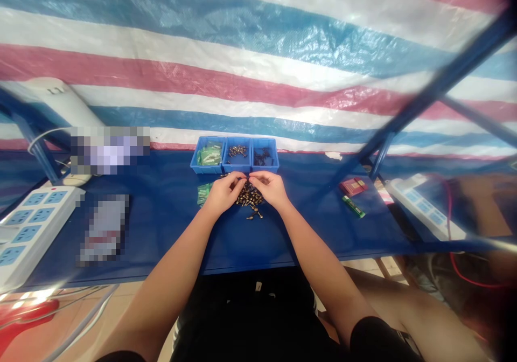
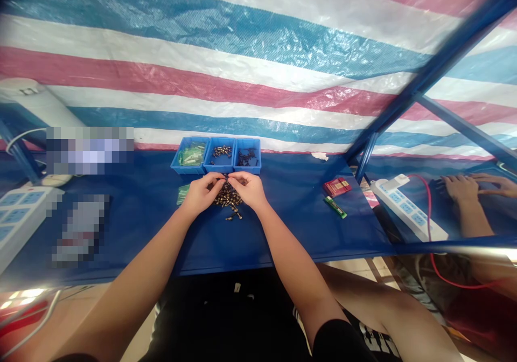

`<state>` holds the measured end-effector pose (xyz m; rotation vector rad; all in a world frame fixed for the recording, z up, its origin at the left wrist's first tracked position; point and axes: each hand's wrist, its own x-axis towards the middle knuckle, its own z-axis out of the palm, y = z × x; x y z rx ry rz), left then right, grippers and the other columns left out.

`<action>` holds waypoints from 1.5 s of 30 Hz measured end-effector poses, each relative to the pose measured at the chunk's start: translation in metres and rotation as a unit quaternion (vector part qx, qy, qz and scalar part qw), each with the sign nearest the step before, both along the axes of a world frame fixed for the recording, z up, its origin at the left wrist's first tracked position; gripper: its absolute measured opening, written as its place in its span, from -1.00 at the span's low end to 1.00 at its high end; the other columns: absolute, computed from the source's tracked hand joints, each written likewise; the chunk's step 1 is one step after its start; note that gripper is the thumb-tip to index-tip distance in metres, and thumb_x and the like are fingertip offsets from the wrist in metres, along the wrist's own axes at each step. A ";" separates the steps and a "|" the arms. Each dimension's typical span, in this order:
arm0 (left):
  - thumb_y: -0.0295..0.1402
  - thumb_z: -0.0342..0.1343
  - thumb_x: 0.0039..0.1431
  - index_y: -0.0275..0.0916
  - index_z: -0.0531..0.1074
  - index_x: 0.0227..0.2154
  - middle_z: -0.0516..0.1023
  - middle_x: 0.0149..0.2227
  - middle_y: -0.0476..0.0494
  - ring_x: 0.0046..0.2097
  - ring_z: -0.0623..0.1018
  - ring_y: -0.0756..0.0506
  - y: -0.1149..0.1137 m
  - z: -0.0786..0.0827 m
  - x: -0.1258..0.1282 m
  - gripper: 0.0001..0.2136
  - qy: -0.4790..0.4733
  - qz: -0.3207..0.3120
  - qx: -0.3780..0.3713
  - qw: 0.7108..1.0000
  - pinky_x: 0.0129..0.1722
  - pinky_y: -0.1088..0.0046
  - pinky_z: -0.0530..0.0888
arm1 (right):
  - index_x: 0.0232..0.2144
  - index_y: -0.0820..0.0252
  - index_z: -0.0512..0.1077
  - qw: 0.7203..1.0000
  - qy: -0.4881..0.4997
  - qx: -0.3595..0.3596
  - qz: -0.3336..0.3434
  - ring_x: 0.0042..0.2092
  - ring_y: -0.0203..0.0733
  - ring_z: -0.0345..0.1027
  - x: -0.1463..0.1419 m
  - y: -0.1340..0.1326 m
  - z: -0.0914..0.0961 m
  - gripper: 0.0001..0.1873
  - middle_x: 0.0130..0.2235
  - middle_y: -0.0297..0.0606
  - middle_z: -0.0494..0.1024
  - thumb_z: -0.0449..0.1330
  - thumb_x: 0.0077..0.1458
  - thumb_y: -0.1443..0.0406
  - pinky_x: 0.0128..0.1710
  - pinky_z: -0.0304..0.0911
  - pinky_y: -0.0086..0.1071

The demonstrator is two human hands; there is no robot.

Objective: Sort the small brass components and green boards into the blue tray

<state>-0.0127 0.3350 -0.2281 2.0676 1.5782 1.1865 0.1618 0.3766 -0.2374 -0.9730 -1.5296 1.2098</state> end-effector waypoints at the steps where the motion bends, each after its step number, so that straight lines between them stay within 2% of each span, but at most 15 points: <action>1: -0.16 -0.01 0.28 -0.17 0.46 -0.19 0.44 -0.51 0.04 -0.46 0.45 0.00 0.000 0.000 0.000 -0.76 0.001 0.000 0.002 1.000 -0.40 0.52 0.37 | -0.24 0.18 0.57 1.000 -0.001 0.003 0.002 -0.28 -0.17 0.51 0.000 0.000 0.000 -0.70 -0.28 -0.21 0.64 0.28 0.01 0.14 -0.18 0.42 -0.30; 7: -0.15 0.04 0.24 -0.19 0.51 -0.21 0.45 -0.53 0.04 -0.48 0.43 0.02 0.001 -0.001 0.000 -0.74 -0.019 -0.002 0.000 1.000 -0.38 0.52 0.38 | -0.27 0.20 0.58 1.000 -0.014 0.019 0.003 -0.27 -0.16 0.50 0.000 0.000 -0.003 -0.73 -0.28 -0.20 0.64 0.27 0.03 0.15 -0.18 0.40 -0.30; 12: -0.17 0.06 0.23 -0.19 0.50 -0.04 0.51 -0.46 0.01 -0.47 0.46 0.04 0.000 -0.003 0.000 -0.68 -0.016 -0.043 -0.014 0.999 -0.39 0.54 0.43 | -0.32 0.20 0.58 1.000 -0.006 -0.005 0.019 -0.30 -0.17 0.49 -0.002 -0.001 -0.003 -0.72 -0.32 -0.22 0.63 0.26 0.02 0.11 -0.22 0.39 -0.32; 15: -0.21 0.04 0.26 -0.17 0.50 -0.02 0.61 -0.28 -0.07 -0.31 0.58 -0.04 0.002 -0.005 0.000 -0.69 -0.001 -0.051 0.007 0.999 -0.23 0.46 0.50 | -0.35 0.20 0.57 0.999 0.003 -0.030 0.045 -0.32 -0.18 0.49 -0.003 -0.004 0.000 -0.69 -0.35 -0.24 0.62 0.26 0.01 0.07 -0.24 0.38 -0.34; 17: -0.23 0.02 0.29 -0.16 0.52 -0.03 0.61 -0.13 -0.12 -0.14 0.60 -0.10 0.003 -0.007 -0.001 -0.71 0.004 -0.050 0.035 0.998 -0.09 0.39 0.50 | -0.34 0.20 0.57 0.998 0.003 -0.037 0.049 -0.32 -0.19 0.48 -0.004 -0.005 0.002 -0.67 -0.36 -0.24 0.62 0.28 -0.01 0.06 -0.25 0.37 -0.35; 19: -0.24 0.01 0.30 -0.14 0.52 -0.05 0.59 -0.07 -0.11 -0.08 0.59 -0.12 0.005 -0.009 -0.002 -0.72 0.012 -0.054 0.053 0.997 -0.04 0.36 0.50 | -0.33 0.21 0.57 0.998 -0.001 -0.035 0.043 -0.33 -0.19 0.48 -0.004 -0.005 0.003 -0.66 -0.38 -0.23 0.62 0.28 -0.01 0.05 -0.26 0.37 -0.35; 23: -0.24 0.03 0.29 -0.14 0.54 -0.09 0.61 -0.10 -0.10 -0.11 0.60 -0.11 0.005 -0.010 -0.001 -0.74 0.029 -0.035 0.069 0.997 -0.06 0.39 0.50 | -0.35 0.23 0.58 1.000 0.001 -0.026 0.013 -0.36 -0.19 0.47 -0.003 -0.004 0.002 -0.65 -0.41 -0.22 0.61 0.30 -0.03 0.06 -0.30 0.37 -0.35; 29: -0.15 0.07 0.24 -0.17 0.55 -0.18 0.57 -0.44 -0.02 -0.41 0.53 -0.01 0.003 -0.006 -0.001 -0.74 0.043 0.028 0.047 0.998 -0.29 0.51 0.46 | -0.30 0.22 0.58 0.998 0.029 -0.047 0.021 -0.38 -0.23 0.46 -0.001 -0.002 0.004 -0.65 -0.41 -0.24 0.61 0.30 -0.03 0.07 -0.32 0.37 -0.36; 34: -0.13 0.08 0.23 -0.16 0.52 -0.16 0.52 -0.47 0.02 -0.43 0.50 0.02 0.002 -0.005 -0.002 -0.73 0.030 0.028 0.036 0.999 -0.34 0.55 0.43 | -0.25 0.20 0.58 0.997 0.029 -0.061 0.022 -0.38 -0.23 0.47 -0.003 -0.001 0.002 -0.65 -0.39 -0.24 0.61 0.29 -0.02 0.08 -0.41 0.36 -0.40; 36: -0.13 0.08 0.23 -0.16 0.51 -0.13 0.51 -0.46 0.01 -0.41 0.50 0.01 0.002 -0.006 -0.002 -0.72 0.026 0.028 0.035 0.999 -0.33 0.55 0.43 | -0.24 0.21 0.57 0.998 0.042 -0.044 -0.017 -0.40 -0.21 0.46 -0.002 -0.002 0.004 -0.64 -0.40 -0.22 0.60 0.27 0.00 0.08 -0.48 0.34 -0.40; 38: -0.14 0.07 0.24 -0.15 0.51 -0.11 0.51 -0.47 0.01 -0.40 0.51 0.00 0.002 -0.006 -0.002 -0.72 0.028 0.031 0.032 0.999 -0.33 0.54 0.43 | -0.20 0.23 0.55 0.992 0.059 0.012 -0.109 -0.40 -0.21 0.46 0.001 -0.004 0.009 -0.63 -0.34 -0.18 0.60 0.23 0.06 0.08 -0.48 0.36 -0.37; 40: -0.16 0.06 0.24 -0.15 0.52 -0.13 0.51 -0.46 0.00 -0.39 0.51 -0.01 0.002 -0.006 -0.002 -0.73 0.032 0.034 0.028 0.999 -0.32 0.54 0.43 | -0.14 0.23 0.54 0.965 0.055 0.100 -0.238 -0.34 -0.19 0.47 0.006 -0.005 0.015 -0.61 -0.25 -0.13 0.59 0.16 0.13 0.08 -0.36 0.42 -0.30; 42: -0.17 0.05 0.25 -0.16 0.53 -0.16 0.52 -0.45 0.00 -0.39 0.52 -0.01 0.002 -0.006 -0.003 -0.75 0.033 0.035 0.026 0.999 -0.32 0.53 0.43 | -0.12 0.20 0.54 0.926 0.012 0.180 -0.332 -0.22 -0.13 0.47 0.014 -0.005 0.021 -0.60 -0.17 -0.09 0.57 0.11 0.18 0.08 -0.21 0.43 -0.22; 43: -0.17 0.05 0.25 -0.16 0.53 -0.17 0.53 -0.45 0.00 -0.39 0.52 -0.01 0.002 -0.006 -0.003 -0.75 0.034 0.034 0.025 0.999 -0.31 0.53 0.43 | -0.12 0.20 0.54 0.914 -0.013 0.202 -0.353 -0.19 -0.11 0.47 0.017 -0.004 0.022 -0.60 -0.18 -0.09 0.57 0.09 0.19 0.08 -0.17 0.41 -0.20; 45: -0.17 0.05 0.25 -0.16 0.53 -0.17 0.53 -0.45 0.00 -0.39 0.52 -0.01 0.001 -0.005 -0.002 -0.75 0.035 0.032 0.023 0.999 -0.31 0.53 0.43 | -0.10 0.19 0.54 0.918 -0.077 0.204 -0.332 -0.26 -0.14 0.45 0.022 0.000 0.022 -0.58 -0.27 -0.14 0.58 0.09 0.19 0.07 -0.17 0.40 -0.21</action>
